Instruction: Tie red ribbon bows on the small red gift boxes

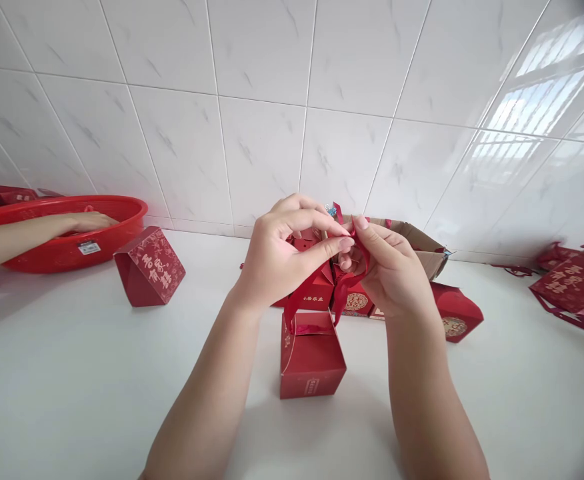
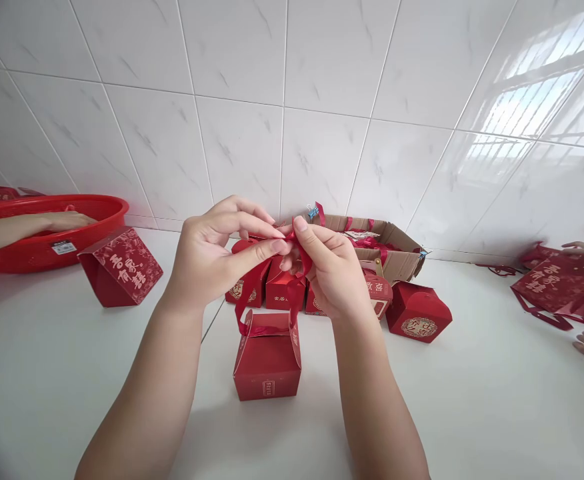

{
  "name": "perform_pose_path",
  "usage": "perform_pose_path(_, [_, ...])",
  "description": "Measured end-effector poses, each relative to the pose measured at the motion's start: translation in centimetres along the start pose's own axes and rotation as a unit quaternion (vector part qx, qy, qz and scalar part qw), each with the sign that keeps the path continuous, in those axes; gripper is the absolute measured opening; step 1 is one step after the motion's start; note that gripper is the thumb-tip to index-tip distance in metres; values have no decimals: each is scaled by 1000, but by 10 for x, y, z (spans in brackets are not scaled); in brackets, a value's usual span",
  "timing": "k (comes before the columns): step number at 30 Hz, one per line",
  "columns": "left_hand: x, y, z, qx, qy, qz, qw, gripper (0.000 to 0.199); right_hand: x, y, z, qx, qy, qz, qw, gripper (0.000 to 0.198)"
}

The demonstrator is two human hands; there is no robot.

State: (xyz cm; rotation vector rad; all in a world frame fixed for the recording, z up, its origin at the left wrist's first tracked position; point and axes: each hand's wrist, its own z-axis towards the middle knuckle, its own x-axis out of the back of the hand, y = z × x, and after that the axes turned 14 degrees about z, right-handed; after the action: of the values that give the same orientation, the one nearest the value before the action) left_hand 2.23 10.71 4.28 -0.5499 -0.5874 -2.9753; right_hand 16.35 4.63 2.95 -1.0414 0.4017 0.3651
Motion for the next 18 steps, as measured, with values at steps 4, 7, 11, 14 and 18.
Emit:
perform_pose_path(4, [5,2,0,-3,-68,-3,998,4,6,-2,2,-10,8,2,1000,16])
perform_pose_path(7, [8,3,-1,12,-111,-16,994,5,10,-2,2,1,1,-31,1000,13])
perform_pose_path(11, [13,4,-2,99,-165,-69,979,19,12,-2,0,108,13,-172,979,11])
perform_pose_path(14, [17,6,-2,161,-186,-80,966,25,12,-4,-2,194,31,-303,932,11])
perform_pose_path(18, [19,8,-1,190,-189,-111,957,15,14,-4,-2,283,3,-402,871,12])
